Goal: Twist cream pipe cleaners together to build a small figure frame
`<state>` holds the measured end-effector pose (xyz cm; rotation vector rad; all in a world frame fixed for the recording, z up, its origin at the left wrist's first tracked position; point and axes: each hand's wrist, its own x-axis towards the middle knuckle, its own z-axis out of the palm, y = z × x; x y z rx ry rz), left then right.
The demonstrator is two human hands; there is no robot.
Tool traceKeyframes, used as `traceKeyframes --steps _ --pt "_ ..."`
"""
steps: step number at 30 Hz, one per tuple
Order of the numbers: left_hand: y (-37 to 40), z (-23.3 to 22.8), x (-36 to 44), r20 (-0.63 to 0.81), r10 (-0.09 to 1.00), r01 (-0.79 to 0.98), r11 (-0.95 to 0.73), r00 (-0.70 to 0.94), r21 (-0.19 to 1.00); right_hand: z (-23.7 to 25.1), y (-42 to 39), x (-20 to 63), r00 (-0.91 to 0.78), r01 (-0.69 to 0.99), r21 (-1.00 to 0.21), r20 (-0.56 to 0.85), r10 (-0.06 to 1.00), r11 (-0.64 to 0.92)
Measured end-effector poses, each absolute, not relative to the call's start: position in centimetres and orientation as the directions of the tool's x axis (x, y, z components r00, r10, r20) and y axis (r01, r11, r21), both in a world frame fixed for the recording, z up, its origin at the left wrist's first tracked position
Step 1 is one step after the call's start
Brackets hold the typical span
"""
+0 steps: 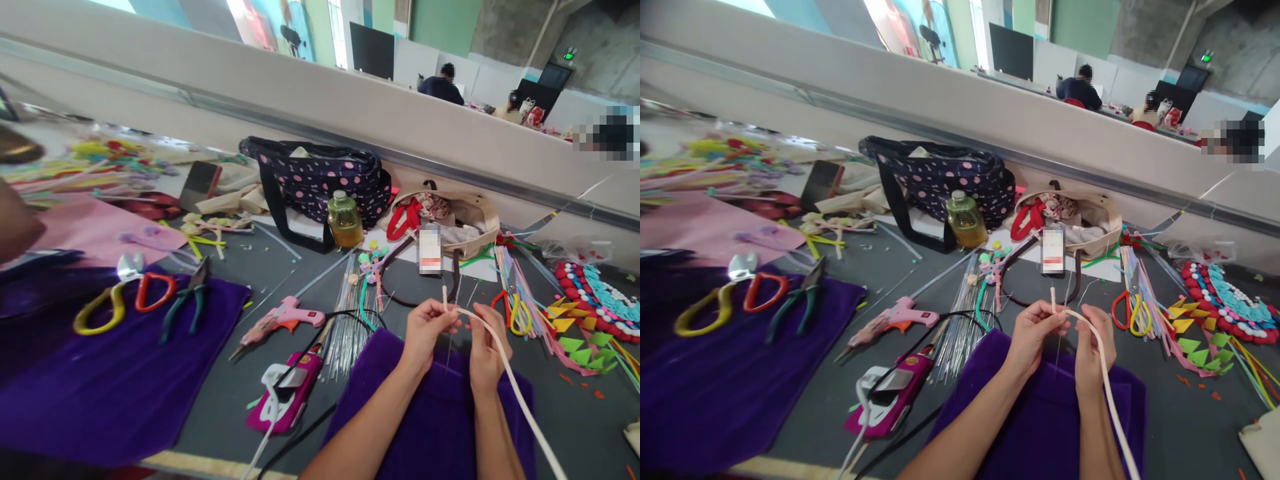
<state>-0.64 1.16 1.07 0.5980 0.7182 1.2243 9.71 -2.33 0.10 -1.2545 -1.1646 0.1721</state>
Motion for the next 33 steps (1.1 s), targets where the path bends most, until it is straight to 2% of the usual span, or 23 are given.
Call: traceKeyframes --steps 3,9,17,25,33 --pt "1.2 0.9 -0.6 -0.18 0.966 -0.632 0.258 0.186 0.731 0.1 -2.2 9.9 0.401 0.561 -0.741 0.633 0.662 0.368" --pt "1.4 0.2 -0.5 -0.271 0.956 -0.67 0.274 0.112 0.69 -0.1 -2.5 9.5 0.273 0.676 -0.586 0.762 0.587 0.446" --pt "1.4 0.1 -0.5 -0.31 0.947 -0.745 0.27 0.089 0.61 -0.5 -2.4 8.9 0.095 0.705 -0.446 0.829 0.551 0.551" --pt "1.4 0.5 -1.1 -0.346 0.931 -0.769 0.308 0.12 0.561 -1.6 -2.5 9.3 -0.069 0.698 -0.372 0.816 0.574 0.612" --pt "1.8 1.3 -1.5 -0.318 0.93 -0.706 0.349 0.182 0.616 -1.3 -2.5 9.6 -0.07 0.715 -0.363 0.813 0.578 0.597"
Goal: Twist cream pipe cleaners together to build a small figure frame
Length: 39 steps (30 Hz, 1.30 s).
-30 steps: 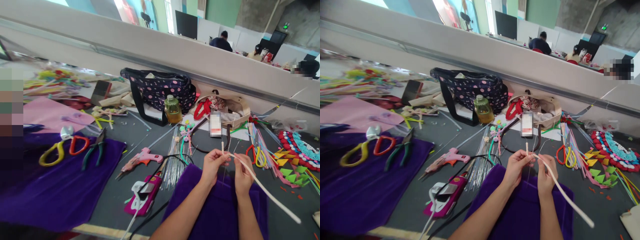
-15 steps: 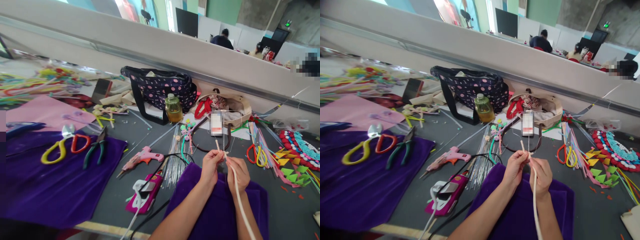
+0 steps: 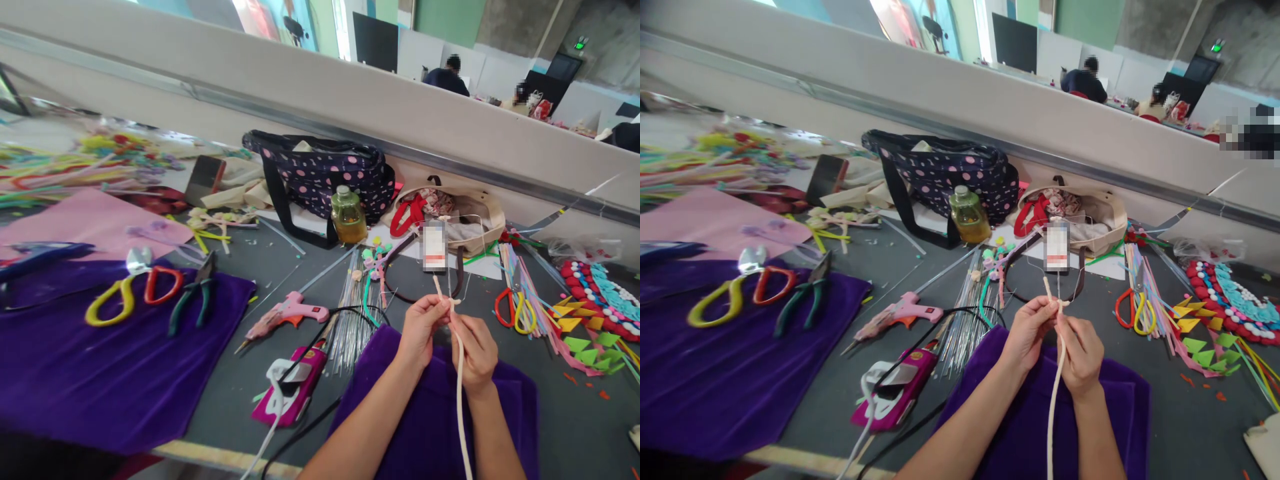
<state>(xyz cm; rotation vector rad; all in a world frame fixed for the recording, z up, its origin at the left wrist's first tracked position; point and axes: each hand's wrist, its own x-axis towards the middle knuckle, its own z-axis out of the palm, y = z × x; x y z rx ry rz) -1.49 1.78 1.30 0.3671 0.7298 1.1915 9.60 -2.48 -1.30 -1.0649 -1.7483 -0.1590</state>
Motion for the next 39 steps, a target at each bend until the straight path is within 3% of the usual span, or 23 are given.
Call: traceKeyframes --steps 8,15,20,25,28,31,34,39 --pt "1.8 1.4 -1.6 -0.277 0.959 -0.679 0.246 0.066 0.692 -1.5 -2.6 9.6 -0.1 0.73 -0.344 0.801 0.59 0.591" --pt "2.0 1.4 -1.7 -0.234 0.951 -0.651 0.308 0.2 0.694 -1.4 -2.3 9.9 -0.112 0.769 -0.312 0.794 0.597 0.558" --pt "2.4 1.4 -2.2 -0.215 0.955 -0.628 0.296 0.204 0.72 -0.9 -2.1 9.8 -0.157 0.744 -0.336 0.752 0.641 0.577" --pt "2.7 0.9 -2.4 -0.226 0.959 -0.608 0.285 0.174 0.741 -1.1 -2.1 9.6 -0.09 0.647 -0.508 0.69 0.718 0.569" --pt "2.6 0.9 -2.2 -0.205 0.962 -0.581 0.272 0.18 0.767 -1.3 -2.1 9.5 0.165 0.52 -0.746 0.565 0.809 0.415" --pt "2.3 1.0 -1.9 -0.186 0.968 -0.544 0.249 0.169 0.801 -1.2 -1.8 9.4 0.39 0.262 -0.934 0.331 0.859 0.241" --pt "2.0 1.1 -1.7 -0.156 0.967 -0.509 0.238 0.199 0.827 -0.9 -1.3 9.6 0.381 0.093 -0.98 0.197 0.904 0.175" --pt "1.8 0.4 -1.0 -0.072 0.967 -0.423 0.173 0.244 0.889 -1.2 -0.8 10.1 0.43 -0.008 -0.981 0.17 0.887 0.192"
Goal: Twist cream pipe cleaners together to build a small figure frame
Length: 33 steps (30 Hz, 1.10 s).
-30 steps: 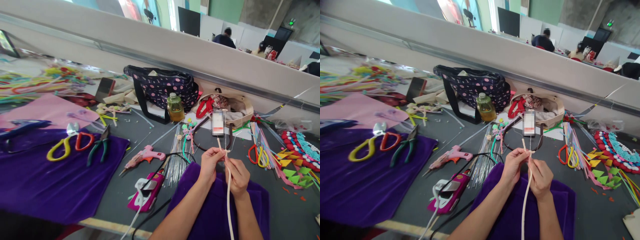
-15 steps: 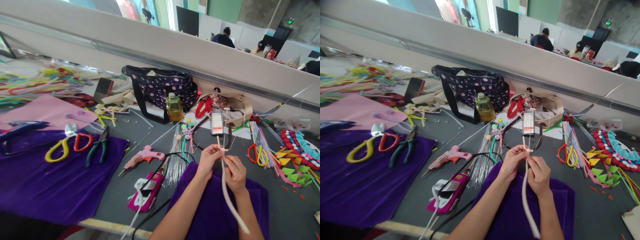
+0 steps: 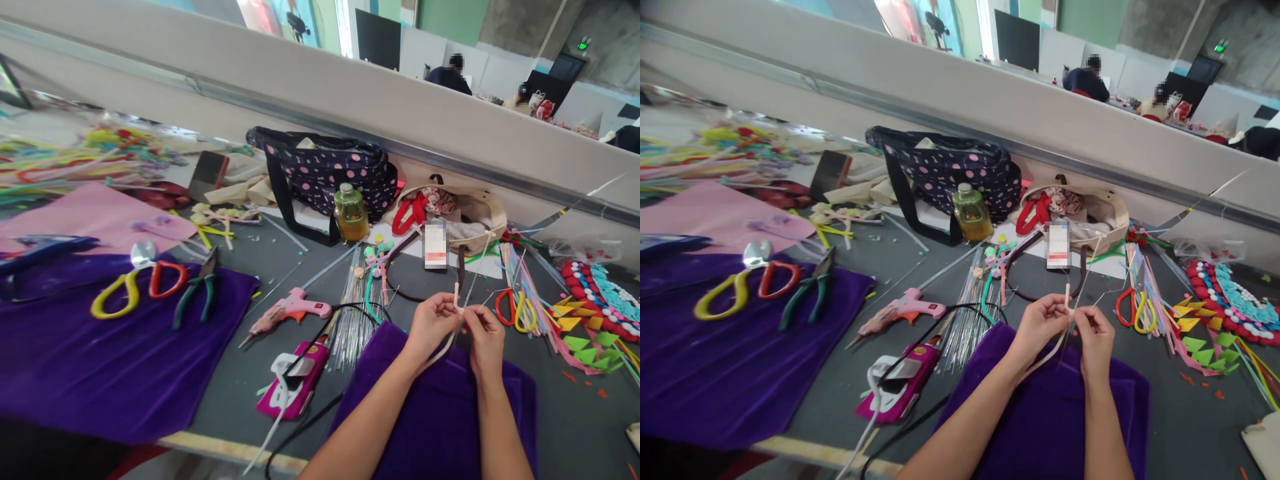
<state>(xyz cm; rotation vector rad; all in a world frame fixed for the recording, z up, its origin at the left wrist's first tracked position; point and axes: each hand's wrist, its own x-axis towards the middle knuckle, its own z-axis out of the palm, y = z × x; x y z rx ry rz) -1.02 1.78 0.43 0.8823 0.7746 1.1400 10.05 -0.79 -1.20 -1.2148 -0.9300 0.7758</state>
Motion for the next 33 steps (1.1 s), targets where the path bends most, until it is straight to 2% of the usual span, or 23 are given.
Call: traceKeyframes --steps 3,7,15,20,26,33 --pt "1.6 0.1 -0.7 -0.02 0.963 -0.355 0.119 0.27 0.927 -1.6 -0.7 10.3 0.496 -0.085 -0.978 0.126 0.859 0.192" --pt "1.5 0.0 -0.5 -0.03 0.96 -0.305 0.119 0.28 0.945 -1.7 -0.6 10.4 0.516 -0.151 -0.975 0.065 0.854 0.165" --pt "1.5 -0.8 -0.9 -0.024 0.969 -0.181 0.07 0.246 0.981 -1.4 -0.7 10.3 0.485 -0.198 -0.972 0.015 0.874 0.126" --pt "1.6 -0.5 -1.3 -0.036 0.959 -0.13 0.075 0.283 0.989 -1.6 -0.6 10.6 0.478 -0.182 -0.978 0.005 0.879 0.104" --pt "1.7 0.5 -1.5 -0.106 0.88 -0.256 0.247 0.463 0.935 -1.7 -0.7 10.6 0.473 -0.175 -0.979 0.007 0.881 0.102" --pt "1.9 0.8 -1.8 -0.122 0.827 -0.347 0.358 0.549 0.867 -1.2 -0.8 10.6 0.366 -0.248 -0.966 -0.028 0.93 0.068"
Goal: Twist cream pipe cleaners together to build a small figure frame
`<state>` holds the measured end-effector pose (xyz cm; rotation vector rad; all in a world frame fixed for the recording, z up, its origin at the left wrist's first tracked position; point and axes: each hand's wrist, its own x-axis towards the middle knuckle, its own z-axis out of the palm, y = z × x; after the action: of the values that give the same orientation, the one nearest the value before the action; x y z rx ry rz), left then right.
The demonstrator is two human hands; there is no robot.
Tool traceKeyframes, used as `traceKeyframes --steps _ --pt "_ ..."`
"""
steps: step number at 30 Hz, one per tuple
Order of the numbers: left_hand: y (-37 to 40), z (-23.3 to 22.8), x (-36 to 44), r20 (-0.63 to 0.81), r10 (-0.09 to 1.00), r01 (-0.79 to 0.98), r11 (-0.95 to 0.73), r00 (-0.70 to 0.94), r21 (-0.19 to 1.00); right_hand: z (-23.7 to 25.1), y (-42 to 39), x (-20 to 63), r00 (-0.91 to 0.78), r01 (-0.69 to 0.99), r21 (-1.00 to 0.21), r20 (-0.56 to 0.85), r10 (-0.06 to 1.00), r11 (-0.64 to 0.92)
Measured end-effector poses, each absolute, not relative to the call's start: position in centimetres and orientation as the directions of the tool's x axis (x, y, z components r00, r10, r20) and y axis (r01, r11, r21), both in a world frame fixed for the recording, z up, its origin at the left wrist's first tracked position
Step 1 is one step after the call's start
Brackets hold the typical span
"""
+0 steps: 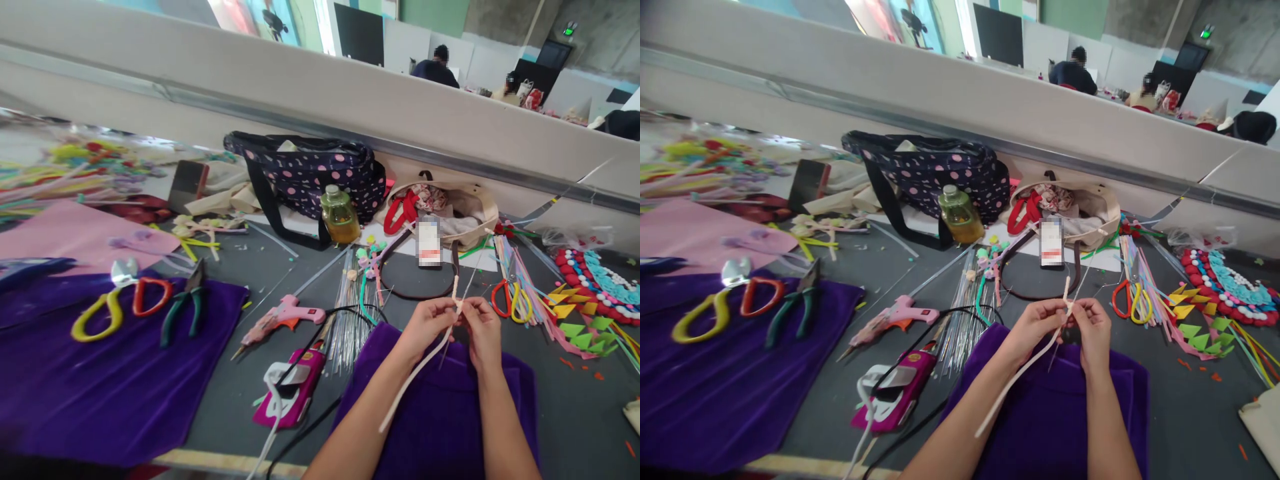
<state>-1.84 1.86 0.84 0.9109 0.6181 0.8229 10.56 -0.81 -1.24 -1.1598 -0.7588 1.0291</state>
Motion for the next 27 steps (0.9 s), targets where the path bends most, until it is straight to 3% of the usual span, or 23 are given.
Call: traceKeyframes --steps 8,18,27 --pt "2.2 0.9 -2.6 -0.117 0.739 -0.386 0.472 0.663 0.793 -1.3 -0.8 10.8 0.398 -0.29 -0.952 -0.027 0.917 0.098" --pt "1.9 0.3 -1.5 -0.175 0.892 -0.328 0.327 0.418 0.886 -1.0 -0.9 10.9 0.332 -0.425 -0.904 -0.111 0.937 0.043" --pt "1.4 1.0 -1.1 -0.079 0.948 -0.239 0.158 0.308 0.958 -1.0 -1.0 10.9 0.308 -0.367 -0.93 -0.09 0.947 0.031"
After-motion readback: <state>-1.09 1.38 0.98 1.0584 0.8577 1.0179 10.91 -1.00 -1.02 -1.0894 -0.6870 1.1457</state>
